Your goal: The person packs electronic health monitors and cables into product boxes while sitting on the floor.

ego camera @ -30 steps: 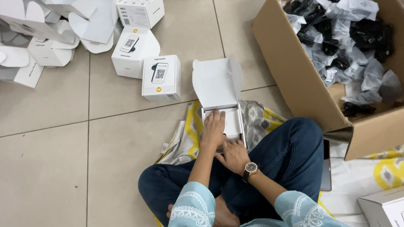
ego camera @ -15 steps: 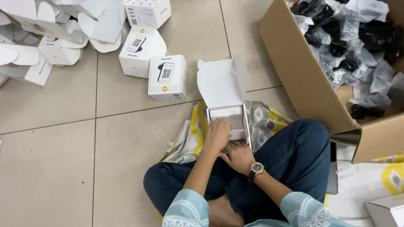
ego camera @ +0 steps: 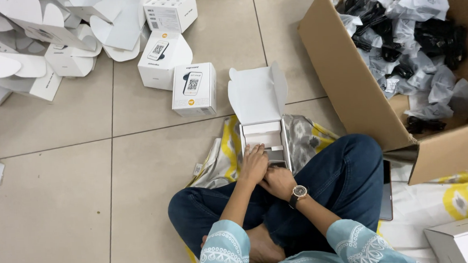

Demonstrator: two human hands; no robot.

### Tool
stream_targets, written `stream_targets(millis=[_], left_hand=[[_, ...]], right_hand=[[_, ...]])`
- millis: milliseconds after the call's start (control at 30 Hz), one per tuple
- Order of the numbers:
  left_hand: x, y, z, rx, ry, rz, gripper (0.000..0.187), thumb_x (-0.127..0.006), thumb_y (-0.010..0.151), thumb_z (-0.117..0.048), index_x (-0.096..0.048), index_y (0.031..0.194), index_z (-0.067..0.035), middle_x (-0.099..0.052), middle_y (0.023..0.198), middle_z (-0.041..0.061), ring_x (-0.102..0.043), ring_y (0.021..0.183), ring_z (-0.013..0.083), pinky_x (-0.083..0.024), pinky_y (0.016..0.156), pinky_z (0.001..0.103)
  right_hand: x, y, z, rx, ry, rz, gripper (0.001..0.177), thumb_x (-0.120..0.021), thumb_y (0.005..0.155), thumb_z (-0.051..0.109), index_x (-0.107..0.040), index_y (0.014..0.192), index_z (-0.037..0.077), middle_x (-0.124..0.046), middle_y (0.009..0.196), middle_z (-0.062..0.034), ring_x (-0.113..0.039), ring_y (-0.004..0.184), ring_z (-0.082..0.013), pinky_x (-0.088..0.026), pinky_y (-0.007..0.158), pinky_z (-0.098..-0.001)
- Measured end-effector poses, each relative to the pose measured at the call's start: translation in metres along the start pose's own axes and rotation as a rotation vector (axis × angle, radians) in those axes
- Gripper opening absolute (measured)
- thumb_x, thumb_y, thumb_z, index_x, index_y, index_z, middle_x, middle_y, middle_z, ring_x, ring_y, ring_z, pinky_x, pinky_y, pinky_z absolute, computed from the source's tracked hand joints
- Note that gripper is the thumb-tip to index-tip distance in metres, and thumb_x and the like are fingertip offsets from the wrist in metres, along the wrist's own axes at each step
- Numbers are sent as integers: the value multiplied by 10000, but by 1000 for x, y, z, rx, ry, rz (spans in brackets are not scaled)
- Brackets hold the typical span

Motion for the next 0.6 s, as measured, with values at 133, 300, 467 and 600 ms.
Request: stream_targets(millis=[133, 300, 467, 600], left_hand=[[27, -7, -8, -3, -29, -6, 210, -663, 873, -168, -743, 967, 3, -664, 1197, 185, -590, 1197, 323, -324, 1156, 554], [35, -12, -10, 32, -148, -83, 161, -671, 886, -160, -653, 974, -26, -653, 1013, 160, -602, 1091, 345, -369, 1148, 522], [54, 1, -25, 77, -161, -17, 271, -632, 870, -60, -605, 1137, -24, -651, 1139, 172, -583, 1186, 346, -342, 1138, 557], [106, 23, -74, 58, -242, -27, 544, -609, 870, -50, -487, 1394, 28, -613, 1255, 207, -557, 1237, 348, -312, 1141, 583]], right_hand=[[2, 0, 0, -37, 1, 4, 292, -705, 853, 361, -731, 887, 72, -731, 851, -130, -701, 762, -330, -554, 672, -453], [-5, -1, -4, -62, -22, 73, 231, -688, 854, 301, -728, 829, 75, -722, 813, -133, -698, 725, -333, -556, 645, -456], [-9, 0, -8, -116, -3, 102, 256, -686, 875, 321, -722, 817, 74, -722, 791, -145, -696, 723, -342, -553, 658, -460], [-30, -10, -20, -139, -9, 108, 213, -640, 929, 265, -723, 1009, 86, -740, 941, -148, -706, 855, -342, -553, 728, -456]])
Point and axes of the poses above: each hand's wrist, its own y-axis towards the middle knuckle, its own x-axis out of the back of the hand, z = x × y, the point moved 3 cm from there along y, towards the middle knuckle
